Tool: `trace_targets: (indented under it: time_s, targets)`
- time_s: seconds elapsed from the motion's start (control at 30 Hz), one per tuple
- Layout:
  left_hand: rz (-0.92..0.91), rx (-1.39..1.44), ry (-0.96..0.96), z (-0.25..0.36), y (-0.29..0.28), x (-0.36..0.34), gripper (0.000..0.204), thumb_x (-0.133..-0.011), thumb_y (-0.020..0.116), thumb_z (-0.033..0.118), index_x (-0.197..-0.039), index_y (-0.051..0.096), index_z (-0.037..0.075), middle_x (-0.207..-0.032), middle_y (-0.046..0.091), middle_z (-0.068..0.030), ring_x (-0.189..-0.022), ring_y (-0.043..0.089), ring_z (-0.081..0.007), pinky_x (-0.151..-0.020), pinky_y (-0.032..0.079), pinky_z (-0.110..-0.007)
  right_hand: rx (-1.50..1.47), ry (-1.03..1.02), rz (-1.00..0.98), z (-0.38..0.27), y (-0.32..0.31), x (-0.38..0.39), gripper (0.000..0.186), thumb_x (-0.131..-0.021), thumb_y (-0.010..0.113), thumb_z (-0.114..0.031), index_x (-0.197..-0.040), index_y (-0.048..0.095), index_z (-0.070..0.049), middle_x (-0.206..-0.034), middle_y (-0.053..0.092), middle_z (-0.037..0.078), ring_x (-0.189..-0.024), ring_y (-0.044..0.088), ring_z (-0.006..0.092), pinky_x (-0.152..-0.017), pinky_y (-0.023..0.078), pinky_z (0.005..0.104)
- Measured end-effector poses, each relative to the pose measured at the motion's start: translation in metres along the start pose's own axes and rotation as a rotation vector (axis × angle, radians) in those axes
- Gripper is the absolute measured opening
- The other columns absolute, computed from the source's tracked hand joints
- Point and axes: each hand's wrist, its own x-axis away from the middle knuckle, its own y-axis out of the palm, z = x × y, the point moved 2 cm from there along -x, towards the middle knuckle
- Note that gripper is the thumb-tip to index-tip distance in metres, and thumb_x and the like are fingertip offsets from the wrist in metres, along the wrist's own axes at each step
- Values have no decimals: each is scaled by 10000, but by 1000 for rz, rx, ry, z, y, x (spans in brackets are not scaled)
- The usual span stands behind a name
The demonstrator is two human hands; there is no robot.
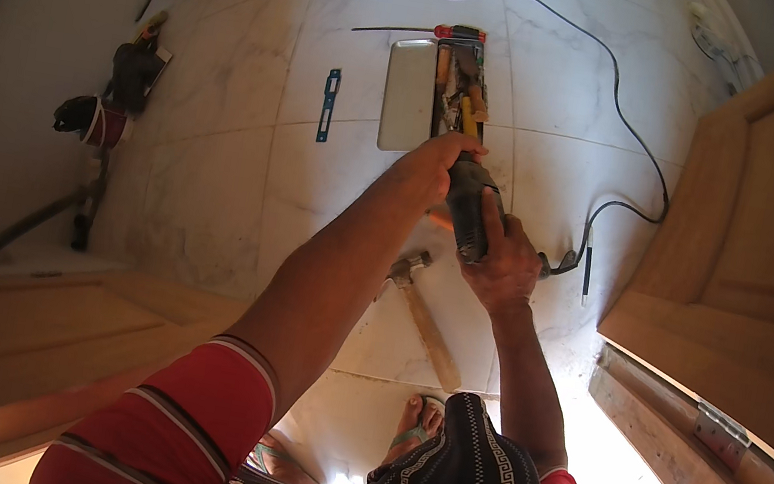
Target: The person uses a power drill to create pilot holes in a wooden door frame and then secures a metal hinge to the frame using screws. The person also uses a hammer to tap the hinge into place and adjusts the drill bit during the process.
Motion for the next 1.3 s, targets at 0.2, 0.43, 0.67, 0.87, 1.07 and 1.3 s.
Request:
trace_targets:
  time_s: [0.2, 0.43, 0.67, 0.87, 1.07, 1.3]
  targets:
    - [13, 27, -66, -7, -2, 11, 176, -828, 771, 131, -793, 599, 110, -794, 622, -27, -661, 639, -221, -647, 601, -417, 15, -2, -24, -4, -3, 3, 899, -679, 848, -214, -1513, 515, -255, -930, 621, 85, -751, 692, 282, -644, 588, 427]
    - [83, -115, -135, -12, -4, 29, 189, -836, 771, 142, -819, 591, 88, -806, 613, -34, -670, 636, -237, -699, 613, -488, 16, 28, -74, -9, -9, 10, 905, -667, 852, -214, -1508, 518, -255, -938, 624, 86, -752, 695, 288, -646, 590, 429]
    - [-188, 74, 124, 10, 9, 21, 237, -923, 741, 258, -891, 609, 65, -827, 637, -70, -756, 673, -264, -799, 596, -469, -9, 31, 35, -6, -13, -4, 917, -670, 855, -223, -1518, 508, -259, -956, 628, 86, -759, 700, 293, -645, 594, 435]
    - [-78, 168, 252, 29, -6, 1, 250, -1005, 654, 270, -1032, 612, 24, -903, 652, -123, -833, 676, -271, -796, 595, -432, 32, 90, -74, -8, -14, -5, 914, -677, 849, -218, -1522, 503, -261, -979, 639, 88, -794, 710, 290, -665, 598, 447]
    - [389, -362, 496, 43, -32, -12, 239, -981, 688, 278, -1023, 678, 43, -957, 697, -100, -914, 669, -230, -765, 563, -379, -87, 168, -107, -2, -31, 29, 905, -672, 834, -168, -1517, 515, -221, -1022, 674, 104, -854, 721, 289, -741, 605, 422]
    - [309, -1222, 1396, 47, -7, -18, 181, -915, 699, 208, -1056, 753, 109, -1072, 719, -112, -1063, 662, -288, -889, 550, -411, -341, 245, 85, 19, -68, 42, 875, -672, 853, -137, -1481, 525, -75, -1118, 702, 133, -968, 728, 303, -846, 598, 400]
